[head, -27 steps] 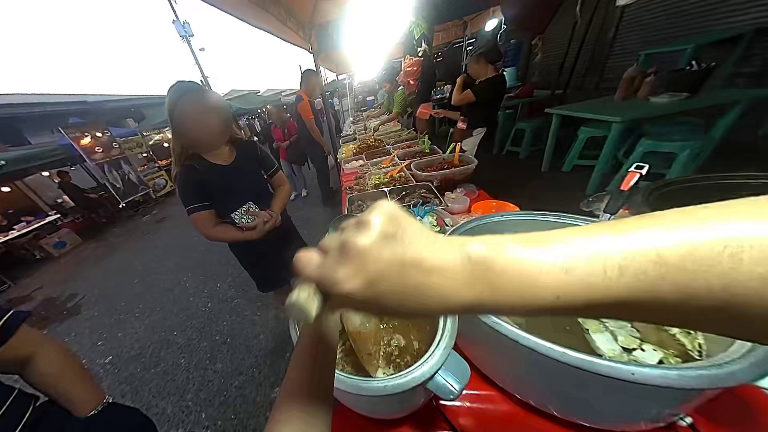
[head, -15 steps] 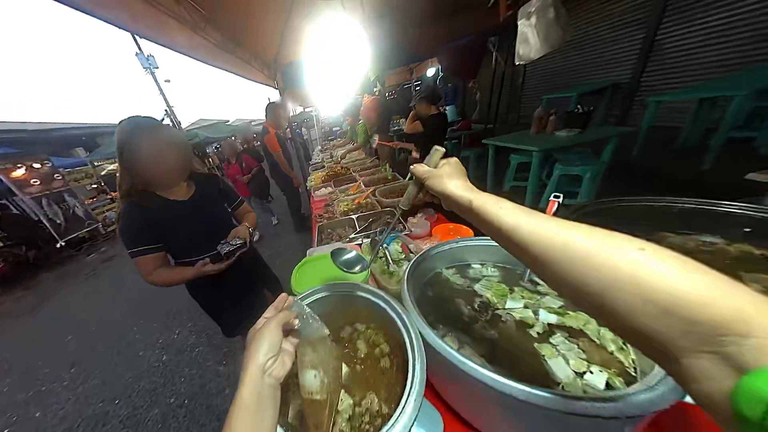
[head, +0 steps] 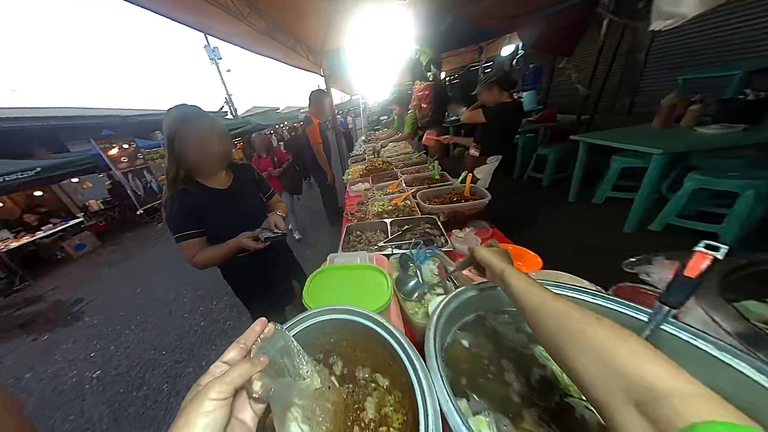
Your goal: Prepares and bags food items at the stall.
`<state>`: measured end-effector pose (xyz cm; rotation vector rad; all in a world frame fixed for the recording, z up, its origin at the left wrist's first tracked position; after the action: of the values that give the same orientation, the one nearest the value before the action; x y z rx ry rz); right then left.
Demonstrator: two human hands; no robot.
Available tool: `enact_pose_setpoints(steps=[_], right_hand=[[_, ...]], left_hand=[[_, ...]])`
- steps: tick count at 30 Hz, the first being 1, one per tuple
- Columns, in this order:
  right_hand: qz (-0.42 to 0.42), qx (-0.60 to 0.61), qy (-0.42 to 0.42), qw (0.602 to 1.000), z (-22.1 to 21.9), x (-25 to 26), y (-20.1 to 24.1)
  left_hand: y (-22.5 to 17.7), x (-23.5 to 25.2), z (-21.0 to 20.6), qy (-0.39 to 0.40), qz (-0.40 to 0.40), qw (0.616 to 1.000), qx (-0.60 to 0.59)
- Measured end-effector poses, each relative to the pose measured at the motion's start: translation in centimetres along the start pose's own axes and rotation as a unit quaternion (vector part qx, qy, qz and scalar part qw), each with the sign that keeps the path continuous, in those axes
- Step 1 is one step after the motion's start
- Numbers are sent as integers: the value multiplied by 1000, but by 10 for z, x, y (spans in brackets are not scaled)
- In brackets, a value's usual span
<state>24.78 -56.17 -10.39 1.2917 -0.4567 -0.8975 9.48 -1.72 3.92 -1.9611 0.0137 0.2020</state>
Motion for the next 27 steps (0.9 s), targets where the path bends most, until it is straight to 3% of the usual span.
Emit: enact_pose_setpoints(steps=[7, 11, 17, 20, 24, 27], right_hand=[[-179, 177, -33, 967, -3, 21, -45], [-231, 293, 4, 928, 3, -32, -17], [-206, 306, 29, 929, 30, -85, 3], [-195, 357, 44, 912, 45, -125, 11], [-135, 448, 42, 883, 92, -236, 17], [15, 404, 72, 912, 144, -331, -4]], left_hand=[[-19, -16, -8, 6, -14, 1000, -13], [-22, -26, -12, 19, -24, 999, -15], [-15, -49, -29, 62, 2, 998, -26], [-11, -66, -44, 123, 15, 992, -36], [-8, -93, -72, 303, 30, 952, -25], [-1, -119, -103, 433, 39, 900, 9]])
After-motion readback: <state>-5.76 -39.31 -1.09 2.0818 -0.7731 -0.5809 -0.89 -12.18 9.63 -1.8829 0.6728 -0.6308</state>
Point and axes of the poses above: each hand's wrist, its own x-axis towards the middle knuckle, its own z-axis out of the back of the hand, y = z × x, the point moved 9 cm from there along x, towards the middle knuckle, and after that the axes turned 6 degrees about -y, right-handed, at the moved point
